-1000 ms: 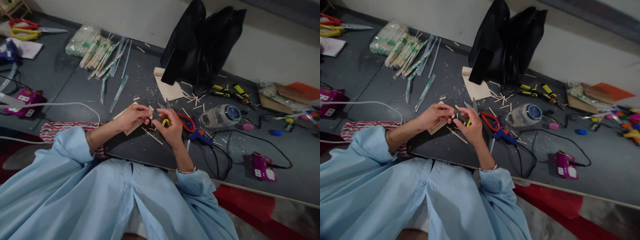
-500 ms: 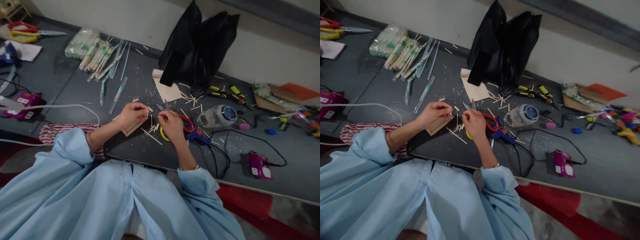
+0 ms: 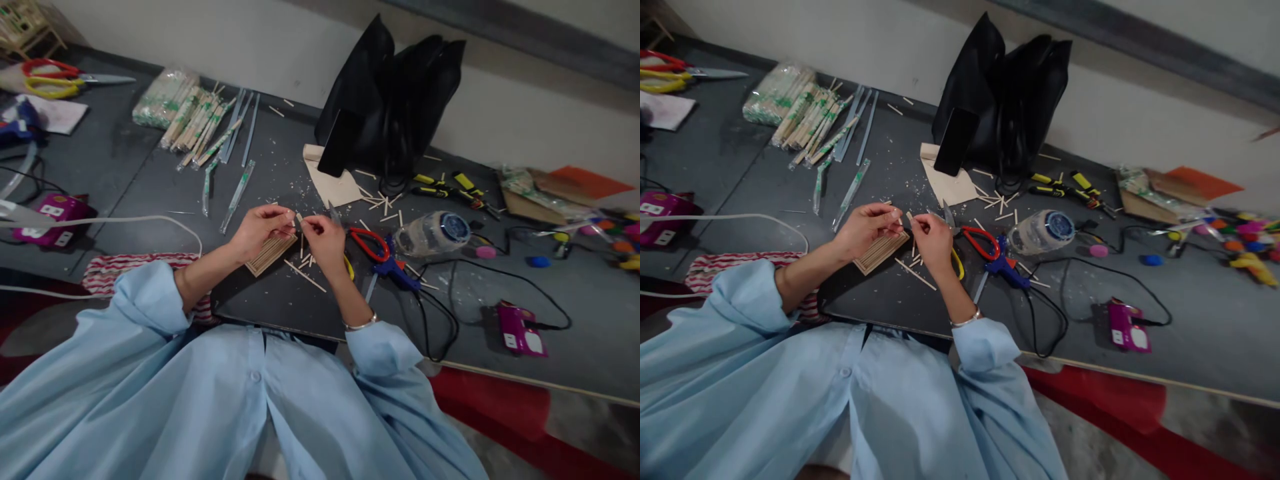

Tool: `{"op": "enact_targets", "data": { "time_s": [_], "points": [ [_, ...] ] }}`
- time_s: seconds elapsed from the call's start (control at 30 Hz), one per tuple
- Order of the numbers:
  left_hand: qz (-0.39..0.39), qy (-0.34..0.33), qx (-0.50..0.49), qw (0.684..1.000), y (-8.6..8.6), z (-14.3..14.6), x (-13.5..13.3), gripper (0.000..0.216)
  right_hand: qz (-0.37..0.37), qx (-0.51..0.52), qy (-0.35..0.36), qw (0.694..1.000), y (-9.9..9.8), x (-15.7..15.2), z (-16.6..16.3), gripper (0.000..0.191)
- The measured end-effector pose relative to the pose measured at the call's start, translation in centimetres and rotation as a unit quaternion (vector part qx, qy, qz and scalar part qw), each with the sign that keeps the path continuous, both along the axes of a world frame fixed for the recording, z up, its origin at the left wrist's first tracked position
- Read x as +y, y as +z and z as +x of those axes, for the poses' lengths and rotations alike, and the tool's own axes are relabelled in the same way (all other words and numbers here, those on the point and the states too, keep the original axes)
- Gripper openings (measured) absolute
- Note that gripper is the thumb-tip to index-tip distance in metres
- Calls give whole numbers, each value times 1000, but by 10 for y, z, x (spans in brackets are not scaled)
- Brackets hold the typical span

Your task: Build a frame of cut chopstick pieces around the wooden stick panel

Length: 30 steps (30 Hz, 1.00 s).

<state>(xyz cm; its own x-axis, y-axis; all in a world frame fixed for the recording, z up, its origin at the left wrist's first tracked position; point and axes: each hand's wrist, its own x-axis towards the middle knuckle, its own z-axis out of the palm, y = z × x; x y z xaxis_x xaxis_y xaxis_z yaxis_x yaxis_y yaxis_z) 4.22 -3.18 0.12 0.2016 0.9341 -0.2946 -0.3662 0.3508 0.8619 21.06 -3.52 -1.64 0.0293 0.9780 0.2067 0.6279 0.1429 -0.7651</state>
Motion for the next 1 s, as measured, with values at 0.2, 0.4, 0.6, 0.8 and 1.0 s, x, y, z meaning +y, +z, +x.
{"op": "enact_targets", "data": {
  "time_s": [0.2, 0.4, 0.6, 0.8, 1.0],
  "points": [
    [12, -9, -41, 999, -1, 2, 0, 34, -126, 321, 5, 939, 17, -18, -7, 26],
    [17, -33, -56, 998, -2, 2, 1, 33, -209, 410, 15, 888, 17, -18, -7, 30],
    [3, -52, -52, 997, -4, 2, 0, 23, -248, 434, 28, 866, 17, -19, -6, 27],
    [2, -52, -60, 997, -1, 1, 0, 25, -214, 413, 34, 884, 15, -21, -7, 26],
    [14, -20, -53, 998, 1, 1, 0, 23, -158, 347, 71, 922, 18, -24, -9, 32]
  ]
}}
